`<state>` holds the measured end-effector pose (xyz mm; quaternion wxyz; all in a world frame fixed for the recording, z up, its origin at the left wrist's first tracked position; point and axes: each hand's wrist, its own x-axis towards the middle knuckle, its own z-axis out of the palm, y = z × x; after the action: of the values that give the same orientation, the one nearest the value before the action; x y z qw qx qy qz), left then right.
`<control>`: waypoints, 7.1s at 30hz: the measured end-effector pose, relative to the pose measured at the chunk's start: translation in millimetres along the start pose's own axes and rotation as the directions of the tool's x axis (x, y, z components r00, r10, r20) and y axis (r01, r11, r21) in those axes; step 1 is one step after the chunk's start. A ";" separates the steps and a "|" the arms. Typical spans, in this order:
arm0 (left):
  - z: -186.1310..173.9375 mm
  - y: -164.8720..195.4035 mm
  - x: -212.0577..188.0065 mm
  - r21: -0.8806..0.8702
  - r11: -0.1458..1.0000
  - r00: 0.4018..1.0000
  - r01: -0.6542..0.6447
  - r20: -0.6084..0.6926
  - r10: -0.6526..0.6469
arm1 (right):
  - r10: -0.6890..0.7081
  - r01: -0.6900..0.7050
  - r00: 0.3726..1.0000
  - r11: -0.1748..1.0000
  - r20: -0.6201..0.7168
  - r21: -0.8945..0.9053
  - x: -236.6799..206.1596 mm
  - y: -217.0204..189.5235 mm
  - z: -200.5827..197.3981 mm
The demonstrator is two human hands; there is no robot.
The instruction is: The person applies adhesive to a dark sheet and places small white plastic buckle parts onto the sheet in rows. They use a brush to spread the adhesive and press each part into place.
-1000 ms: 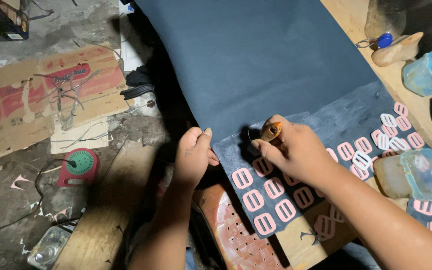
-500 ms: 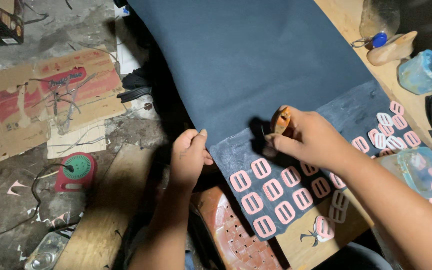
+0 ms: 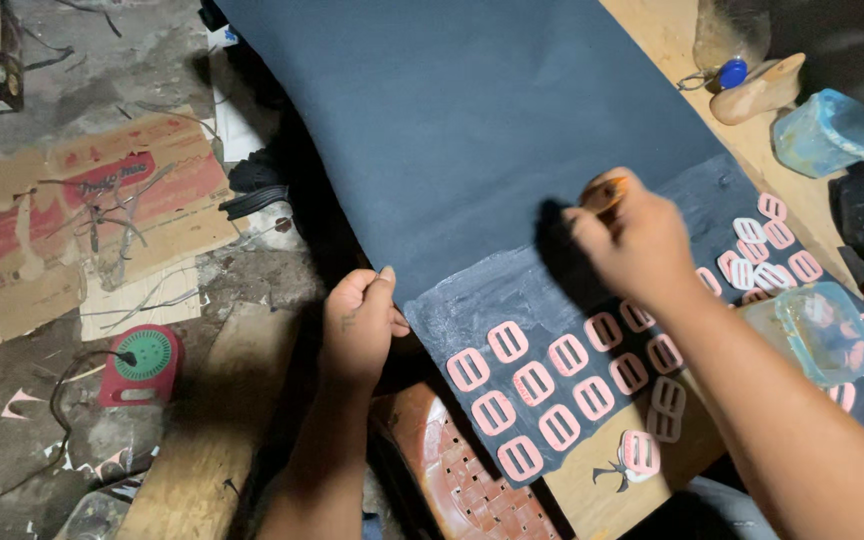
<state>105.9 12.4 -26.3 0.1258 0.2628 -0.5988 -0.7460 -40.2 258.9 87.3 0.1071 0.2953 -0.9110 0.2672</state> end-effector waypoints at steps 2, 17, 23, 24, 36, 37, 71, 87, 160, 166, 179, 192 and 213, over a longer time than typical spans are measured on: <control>1.4 2.4 -2.9 0.049 0.999 0.999 0.005 -0.049 -0.002 | 0.043 -0.043 0.995 0.999 -0.089 0.001 5.0 29.7 -18.3; 44.6 55.1 2.2 0.644 0.349 0.600 -0.681 0.217 0.770 | 0.162 -0.188 0.981 0.924 0.103 0.334 -33.9 21.3 -0.9; 86.8 78.2 68.4 0.722 0.321 0.731 -0.613 0.365 0.576 | 0.199 -0.178 0.974 0.968 -0.108 0.176 -0.4 73.4 -40.1; 87.5 78.4 74.2 0.746 0.296 0.744 -0.596 0.374 0.554 | 0.181 -0.152 0.971 0.972 -0.154 0.181 -5.6 80.3 -50.8; 97.4 68.5 75.2 0.859 0.146 0.778 -0.490 0.356 0.518 | 0.436 -0.466 0.874 0.877 -0.216 -0.115 -130.8 115.7 -155.9; 99.0 69.7 74.9 0.862 0.138 0.778 -0.488 0.359 0.515 | 0.446 -0.478 0.874 0.860 -0.194 -0.179 -131.0 118.2 -151.0; 103.9 75.5 73.2 0.891 0.147 0.829 -0.429 0.323 0.457 | 0.122 -0.129 0.991 0.973 0.045 0.191 10.9 89.3 -34.2; 106.0 74.3 67.9 0.892 0.130 0.814 -0.433 0.324 0.483 | 0.406 -0.375 0.913 0.870 -0.033 0.320 55.8 254.7 -72.2; 100.3 68.4 75.1 0.864 0.160 0.792 -0.477 0.344 0.504 | 0.263 -0.291 0.948 0.944 0.179 0.155 -34.0 104.5 -63.6; 100.5 70.9 71.3 0.859 0.171 0.792 -0.483 0.345 0.503 | 0.325 -0.306 0.944 0.808 0.053 0.503 -32.7 120.4 -98.4; 103.3 71.1 61.7 0.879 0.086 0.769 -0.469 0.358 0.530 | 0.789 -0.294 0.613 0.180 0.040 0.939 -179.8 138.6 -150.5; 100.5 67.8 59.9 0.865 0.094 0.770 -0.493 0.384 0.509 | 0.899 -0.583 0.409 0.126 0.156 0.803 -197.8 133.4 -159.1; 55.7 -26.2 -169.1 0.560 0.702 0.816 -0.439 -0.079 0.573 | 0.750 -0.502 0.621 0.160 0.226 0.850 -269.5 92.6 -86.1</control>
<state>219.5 150.1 -2.6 0.3254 0.2011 -0.8050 -0.4536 124.1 499.0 24.7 -0.0636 -0.1383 -0.6615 0.7343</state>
